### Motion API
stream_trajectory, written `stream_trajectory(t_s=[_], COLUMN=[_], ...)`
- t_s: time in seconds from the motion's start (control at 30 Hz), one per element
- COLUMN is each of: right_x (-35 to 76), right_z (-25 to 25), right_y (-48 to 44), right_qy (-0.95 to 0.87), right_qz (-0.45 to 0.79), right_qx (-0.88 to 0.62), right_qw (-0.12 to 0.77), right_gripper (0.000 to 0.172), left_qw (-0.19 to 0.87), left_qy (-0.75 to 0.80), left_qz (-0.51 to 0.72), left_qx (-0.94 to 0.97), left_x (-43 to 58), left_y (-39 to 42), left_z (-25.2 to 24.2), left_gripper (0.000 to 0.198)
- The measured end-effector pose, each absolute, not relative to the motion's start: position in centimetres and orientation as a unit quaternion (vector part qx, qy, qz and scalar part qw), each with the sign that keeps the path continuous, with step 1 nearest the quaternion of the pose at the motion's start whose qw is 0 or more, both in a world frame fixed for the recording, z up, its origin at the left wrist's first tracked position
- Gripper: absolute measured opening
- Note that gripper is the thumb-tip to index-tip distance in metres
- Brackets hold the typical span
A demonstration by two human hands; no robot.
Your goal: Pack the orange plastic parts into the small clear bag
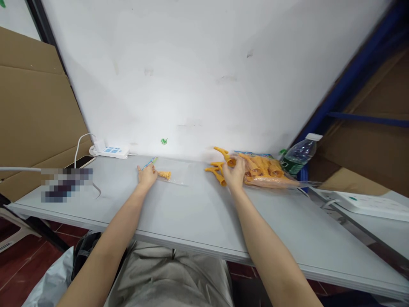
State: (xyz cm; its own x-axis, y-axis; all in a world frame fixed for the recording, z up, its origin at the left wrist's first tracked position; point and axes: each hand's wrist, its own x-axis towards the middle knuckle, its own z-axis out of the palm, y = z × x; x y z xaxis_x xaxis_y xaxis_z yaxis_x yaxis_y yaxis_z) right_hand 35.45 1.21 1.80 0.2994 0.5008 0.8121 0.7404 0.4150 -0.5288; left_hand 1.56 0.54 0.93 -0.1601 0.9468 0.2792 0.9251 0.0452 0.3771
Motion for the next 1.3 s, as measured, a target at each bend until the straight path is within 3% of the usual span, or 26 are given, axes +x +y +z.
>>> stream_trajectory(t_s=[0.17, 0.4, 0.6, 0.73, 0.9, 1.13, 1.3], right_x=[33.5, 31.3, 29.3, 28.3, 27.1, 26.0, 25.4], right_z=[2.5, 1.7, 0.7, 1.1, 1.5, 0.5, 0.6], right_y=[1.0, 0.6, 0.2, -0.6, -1.0, -0.4, -0.1], right_qy=[-0.621, -0.732, -0.745, -0.761, -0.775, -0.783, -0.779], right_qz=[0.084, 0.233, 0.242, 0.169, 0.115, 0.233, 0.204], right_qx=[-0.503, -0.464, -0.481, -0.528, -0.553, -0.494, -0.497], right_qw=[0.595, 0.442, 0.395, 0.337, 0.283, 0.300, 0.325], right_gripper=[0.022, 0.020, 0.029, 0.038, 0.031, 0.043, 0.030], left_qw=[0.012, 0.013, 0.039, 0.064, 0.063, 0.068, 0.083], left_qy=[0.734, 0.727, 0.704, 0.668, 0.643, 0.656, 0.622], left_qz=[0.232, 0.229, 0.223, 0.232, 0.229, 0.223, 0.179], left_qx=[0.638, 0.648, 0.673, 0.704, 0.728, 0.718, 0.758], left_x=[1.2, 1.0, 0.9, 1.4, 2.6, 3.8, 4.3], left_y=[0.6, 0.9, 1.1, 0.5, -0.1, 0.1, 0.0], left_z=[0.9, 0.5, 0.4, 0.8, 1.1, 0.5, 0.1], left_gripper=[0.037, 0.038, 0.032, 0.029, 0.022, 0.021, 0.039])
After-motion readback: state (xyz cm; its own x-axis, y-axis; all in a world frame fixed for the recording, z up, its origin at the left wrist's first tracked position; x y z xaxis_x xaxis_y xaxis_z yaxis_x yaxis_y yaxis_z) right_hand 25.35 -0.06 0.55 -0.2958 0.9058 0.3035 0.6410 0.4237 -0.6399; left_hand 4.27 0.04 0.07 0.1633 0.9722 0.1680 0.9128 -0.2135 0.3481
